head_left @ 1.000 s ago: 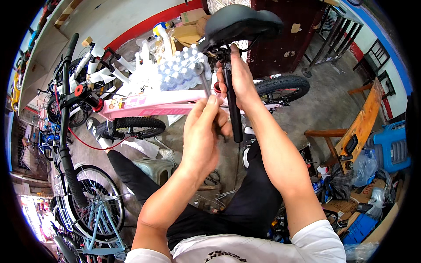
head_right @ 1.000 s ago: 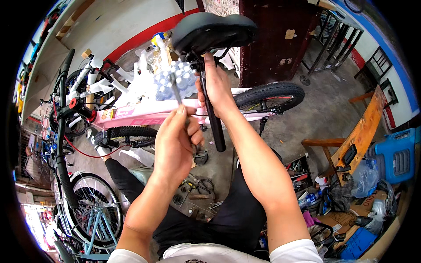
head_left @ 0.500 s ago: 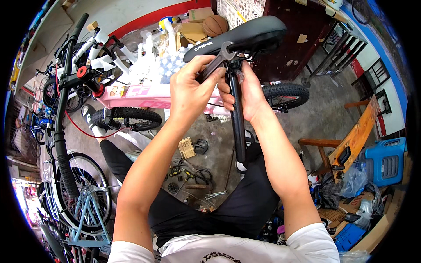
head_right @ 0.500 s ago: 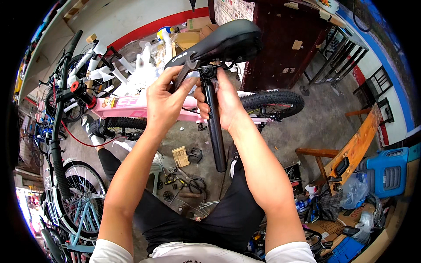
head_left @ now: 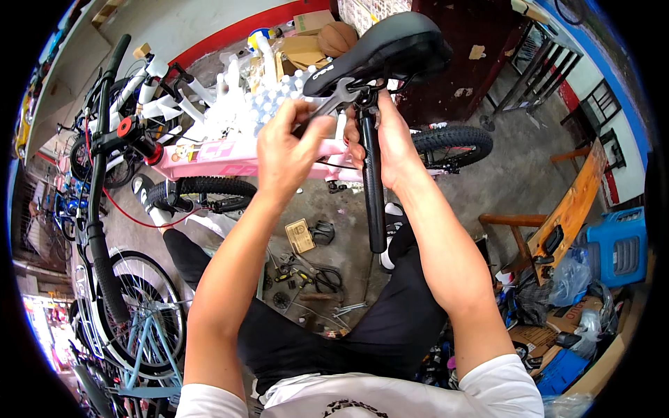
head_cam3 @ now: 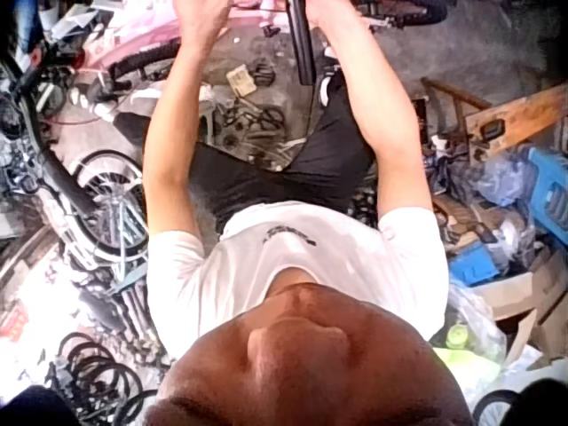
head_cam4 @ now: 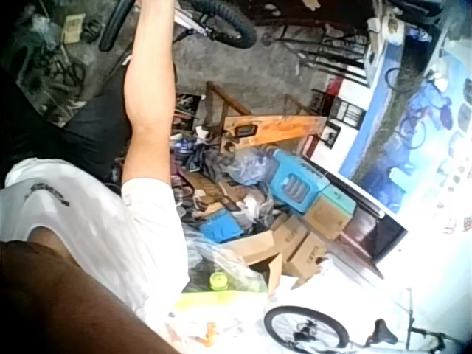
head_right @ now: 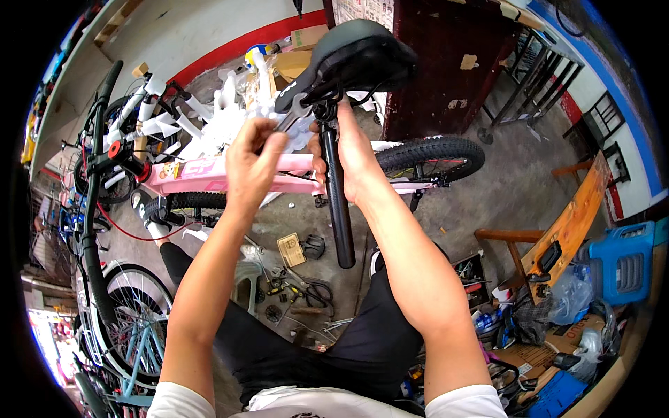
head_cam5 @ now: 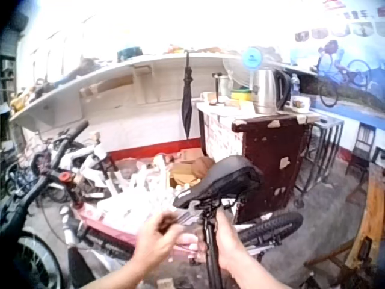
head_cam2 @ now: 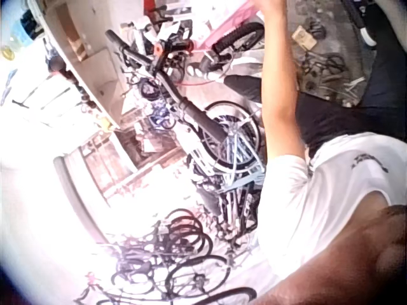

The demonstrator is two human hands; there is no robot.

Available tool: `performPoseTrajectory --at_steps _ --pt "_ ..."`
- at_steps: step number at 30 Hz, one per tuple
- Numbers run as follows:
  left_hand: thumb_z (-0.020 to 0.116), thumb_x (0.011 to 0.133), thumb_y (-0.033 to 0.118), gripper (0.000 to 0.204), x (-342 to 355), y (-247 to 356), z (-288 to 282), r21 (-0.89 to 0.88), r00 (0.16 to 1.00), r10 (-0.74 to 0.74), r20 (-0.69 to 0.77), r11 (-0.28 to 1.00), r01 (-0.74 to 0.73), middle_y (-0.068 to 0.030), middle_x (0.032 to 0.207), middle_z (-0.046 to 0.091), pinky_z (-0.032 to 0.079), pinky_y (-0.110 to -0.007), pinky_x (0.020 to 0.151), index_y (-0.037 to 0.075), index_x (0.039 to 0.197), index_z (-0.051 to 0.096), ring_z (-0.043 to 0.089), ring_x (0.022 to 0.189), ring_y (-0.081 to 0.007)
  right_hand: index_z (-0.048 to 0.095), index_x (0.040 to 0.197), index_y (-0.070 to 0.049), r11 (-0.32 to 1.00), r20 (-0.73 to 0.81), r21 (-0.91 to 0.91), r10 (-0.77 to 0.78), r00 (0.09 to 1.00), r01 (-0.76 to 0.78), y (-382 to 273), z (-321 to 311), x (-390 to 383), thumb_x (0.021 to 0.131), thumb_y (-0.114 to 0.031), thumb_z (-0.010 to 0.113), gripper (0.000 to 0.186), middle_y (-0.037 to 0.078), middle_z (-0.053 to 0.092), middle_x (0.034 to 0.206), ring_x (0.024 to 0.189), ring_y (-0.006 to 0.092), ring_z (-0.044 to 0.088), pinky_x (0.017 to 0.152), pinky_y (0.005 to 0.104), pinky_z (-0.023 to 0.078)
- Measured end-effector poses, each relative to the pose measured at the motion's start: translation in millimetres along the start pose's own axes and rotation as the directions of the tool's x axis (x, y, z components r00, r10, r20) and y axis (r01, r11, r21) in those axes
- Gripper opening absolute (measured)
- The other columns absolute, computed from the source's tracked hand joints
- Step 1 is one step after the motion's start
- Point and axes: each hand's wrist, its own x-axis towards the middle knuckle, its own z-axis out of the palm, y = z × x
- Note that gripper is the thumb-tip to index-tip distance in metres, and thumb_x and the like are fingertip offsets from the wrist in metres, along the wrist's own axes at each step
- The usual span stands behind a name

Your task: The person unwraps a bicycle seat from bubble wrap, removes a small component from the seat post using a wrench, and kemudian strikes the underside of the seat with a hammer before reattaching the seat post.

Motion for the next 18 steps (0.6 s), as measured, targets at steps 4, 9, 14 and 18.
performPoseTrajectory --at_steps 4,9,14,18 --pt "0.066 0.101 0.015 0.018 7 -19 -33 0.194 0.994 0.077 0.082 0.977 -0.092 0.0005 0.075 0.058 0.043 -0.025 0.064 -0.002 0.094 0.067 0.050 0.070 -0.0072 0.055 0.098 -0.009 0.998 -0.002 -0.064 -0.016 1.000 0.016 -4 -5 8 0.097 -0.078 0.039 0.071 -0.001 0.051 0.061 0.044 0.0119 0.049 0.040 0.0301 0.042" --pt "0.071 0.094 0.020 0.016 48 3 -47 0.394 0.904 0.337 0.263 0.817 -0.420 -0.0073 0.078 0.064 0.045 -0.034 0.066 0.004 0.092 0.070 0.060 0.068 -0.0230 0.055 0.097 -0.008 0.995 0.028 -0.097 -0.016 0.999 0.018 -3 -5 2 0.097 -0.077 0.037 0.072 0.000 0.051 0.059 0.042 0.0122 0.048 0.039 0.0301 0.041" --pt "0.074 0.089 0.029 0.019 77 17 -56 0.464 0.753 0.500 0.427 0.594 -0.657 -0.0039 0.081 0.063 0.043 -0.038 0.078 0.011 0.092 0.071 0.063 0.077 -0.0255 0.055 0.097 -0.006 0.995 0.105 -0.103 -0.003 0.994 0.014 0 -4 3 0.097 -0.078 0.036 0.074 0.001 0.050 0.058 0.042 0.0122 0.048 0.038 0.0297 0.040" --pt "0.074 0.089 0.029 0.020 83 20 -57 0.457 0.702 0.540 0.464 0.533 -0.713 -0.0047 0.081 0.063 0.043 -0.039 0.080 0.010 0.090 0.070 0.063 0.078 -0.0262 0.055 0.097 -0.006 0.987 0.085 -0.161 0.042 0.996 -0.028 -2 -6 5 0.097 -0.079 0.036 0.076 0.001 0.049 0.058 0.040 0.0118 0.047 0.037 0.0292 0.039"
